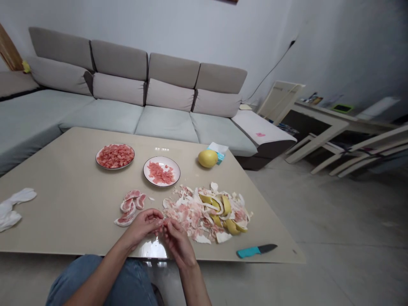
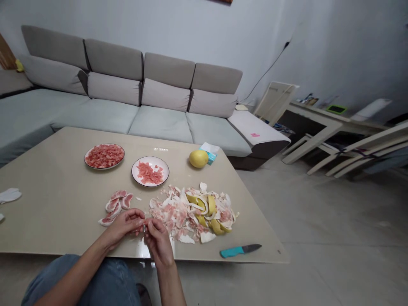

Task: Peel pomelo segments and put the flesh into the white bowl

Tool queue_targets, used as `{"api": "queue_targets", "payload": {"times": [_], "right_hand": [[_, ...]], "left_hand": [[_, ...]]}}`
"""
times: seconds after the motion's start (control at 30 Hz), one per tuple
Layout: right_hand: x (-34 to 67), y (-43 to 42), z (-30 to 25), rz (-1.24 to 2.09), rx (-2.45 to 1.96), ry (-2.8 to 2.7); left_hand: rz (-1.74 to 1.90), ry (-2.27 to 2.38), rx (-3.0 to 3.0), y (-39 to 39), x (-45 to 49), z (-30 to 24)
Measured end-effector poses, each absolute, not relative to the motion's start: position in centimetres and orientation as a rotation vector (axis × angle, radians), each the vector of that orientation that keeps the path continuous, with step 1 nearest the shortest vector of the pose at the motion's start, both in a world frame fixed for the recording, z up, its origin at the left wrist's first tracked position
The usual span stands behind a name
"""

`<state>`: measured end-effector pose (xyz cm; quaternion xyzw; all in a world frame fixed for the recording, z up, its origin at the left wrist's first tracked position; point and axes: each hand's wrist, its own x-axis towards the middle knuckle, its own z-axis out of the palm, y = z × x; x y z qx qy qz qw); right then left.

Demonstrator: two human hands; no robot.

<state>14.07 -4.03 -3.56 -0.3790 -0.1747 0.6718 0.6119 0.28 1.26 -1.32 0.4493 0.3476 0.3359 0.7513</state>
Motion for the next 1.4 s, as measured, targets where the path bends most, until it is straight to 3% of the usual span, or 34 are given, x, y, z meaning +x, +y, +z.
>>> {"api": "queue_targets", "payload": {"times": [0.27,0.67,1.0,1.2,1.4], "right_hand": [[12.7,-3.7,-4.3,1.379,-0.942,-0.431],[15.5,-4.0,-2.3,0.977,-1.347,-1.195],[12.6,-3.5,-5.6,1.390,-0.950,-0.474],[14.1,-2.4,-5.8,1.290,-0.868,-0.154],[15.0,-2.7,-5.4,1.399,-0.838,-0.129]], "left_hand": [[0.784,0.833,0.968,1.4,0.5,-1.7],[0.757,0.806,1.052,1.4,0.2,-2.3],[0.771,0.821,0.990,1.2,0.7,-1.6],[0.768,0.909,1.013,1.2,0.0,-1.0],[0.726,0.840,0.972,1.0,-0.1,-1.2]]}}
